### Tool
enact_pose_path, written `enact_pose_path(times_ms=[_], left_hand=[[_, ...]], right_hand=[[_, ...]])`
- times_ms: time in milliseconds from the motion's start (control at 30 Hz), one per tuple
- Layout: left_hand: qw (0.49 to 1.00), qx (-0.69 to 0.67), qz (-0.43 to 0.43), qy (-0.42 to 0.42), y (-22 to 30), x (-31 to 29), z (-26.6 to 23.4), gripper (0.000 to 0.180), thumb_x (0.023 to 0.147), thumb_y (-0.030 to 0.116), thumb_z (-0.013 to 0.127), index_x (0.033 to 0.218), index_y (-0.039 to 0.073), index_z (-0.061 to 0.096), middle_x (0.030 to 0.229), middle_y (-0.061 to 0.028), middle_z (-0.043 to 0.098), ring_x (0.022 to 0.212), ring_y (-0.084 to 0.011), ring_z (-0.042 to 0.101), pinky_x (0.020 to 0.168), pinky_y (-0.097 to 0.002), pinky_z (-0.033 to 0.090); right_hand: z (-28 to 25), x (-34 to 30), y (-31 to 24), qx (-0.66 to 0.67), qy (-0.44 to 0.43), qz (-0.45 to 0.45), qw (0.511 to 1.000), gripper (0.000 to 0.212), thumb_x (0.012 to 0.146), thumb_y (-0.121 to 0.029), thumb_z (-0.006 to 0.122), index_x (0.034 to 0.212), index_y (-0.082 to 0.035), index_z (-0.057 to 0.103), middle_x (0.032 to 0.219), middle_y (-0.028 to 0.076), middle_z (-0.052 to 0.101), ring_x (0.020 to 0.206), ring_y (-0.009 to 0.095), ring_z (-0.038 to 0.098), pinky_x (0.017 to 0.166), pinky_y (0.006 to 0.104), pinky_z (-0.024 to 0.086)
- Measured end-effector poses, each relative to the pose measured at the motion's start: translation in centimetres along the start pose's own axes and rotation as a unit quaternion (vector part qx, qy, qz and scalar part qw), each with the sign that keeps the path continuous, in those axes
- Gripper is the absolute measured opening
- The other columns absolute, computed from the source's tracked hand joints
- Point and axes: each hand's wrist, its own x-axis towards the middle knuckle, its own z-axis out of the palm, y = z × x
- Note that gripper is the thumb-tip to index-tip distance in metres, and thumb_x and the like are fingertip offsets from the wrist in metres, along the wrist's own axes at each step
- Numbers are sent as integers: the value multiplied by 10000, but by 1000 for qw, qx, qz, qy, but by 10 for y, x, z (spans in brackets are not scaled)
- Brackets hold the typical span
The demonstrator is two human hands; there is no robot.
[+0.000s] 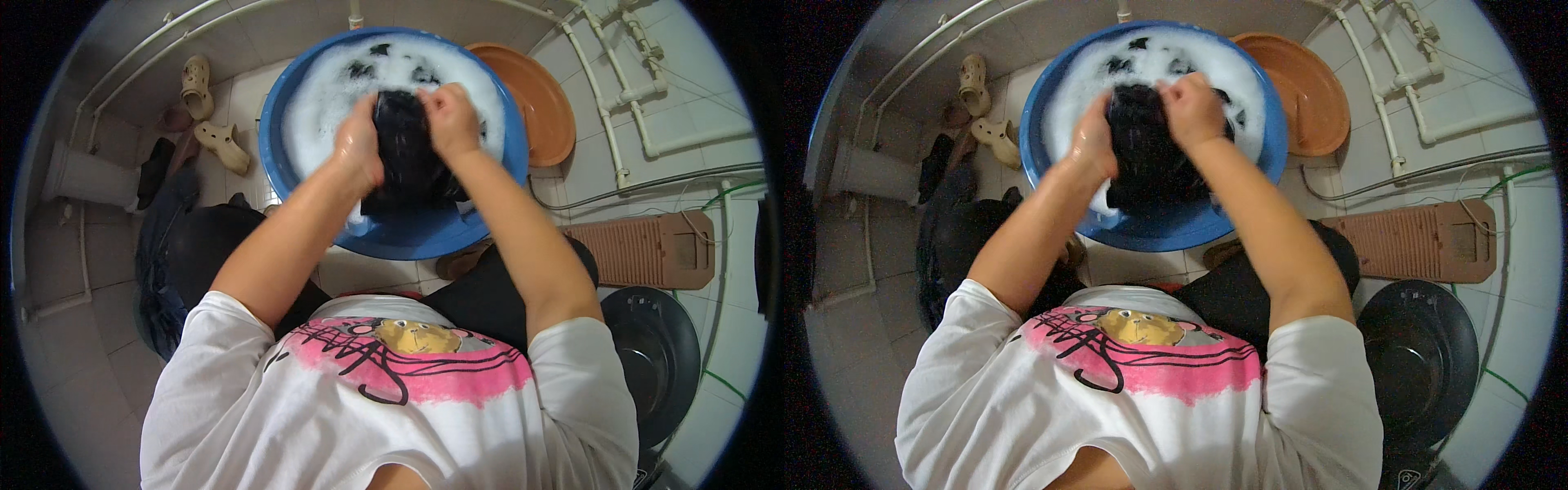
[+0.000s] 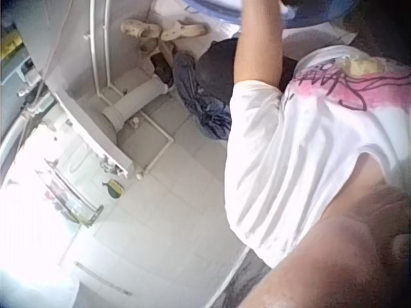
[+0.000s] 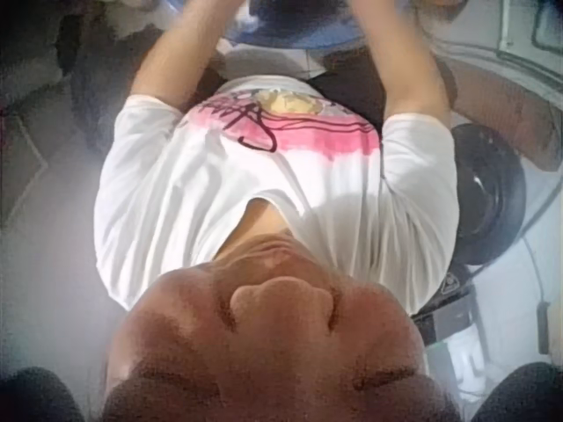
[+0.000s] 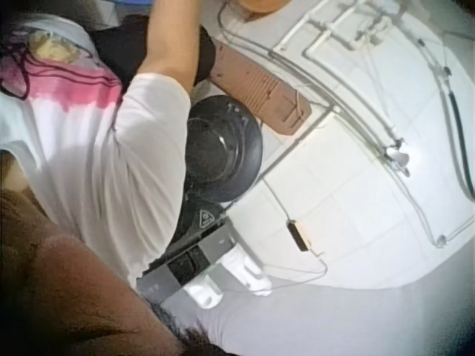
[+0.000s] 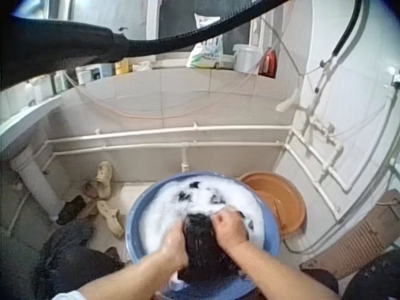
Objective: The person sits on the floor and hand-washes a dark garment in a blue basin filled with soapy water. They use a handheld shower hose to add water and scrub the fabric with both hands, repeatedly submerging and wringing the item.
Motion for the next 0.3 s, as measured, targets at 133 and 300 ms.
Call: enact_pose_path(times_ms=[133, 300], left_hand=[[949, 144, 270, -75, 75, 4, -11, 512, 855, 430, 462, 1060, -39, 489, 957, -206, 559, 866, -278, 575, 804, -424, 445], [560, 737, 304, 226, 72, 45, -48, 578, 778, 433, 572, 1149, 2, 464, 1208, -236, 440, 1081, -324, 489, 918, -428, 383]], right_hand=[[-7, 26, 55, 153, -1, 210, 966, 367, 854, -375, 510, 811, -21, 598, 785, 107, 602, 720, 180, 542, 686, 295, 421], [5, 4, 76, -150, -142, 45, 977, 435, 758, -445, 576, 1034, -112, 624, 1242, 169, 461, 1168, 324, 407, 967, 400, 324]])
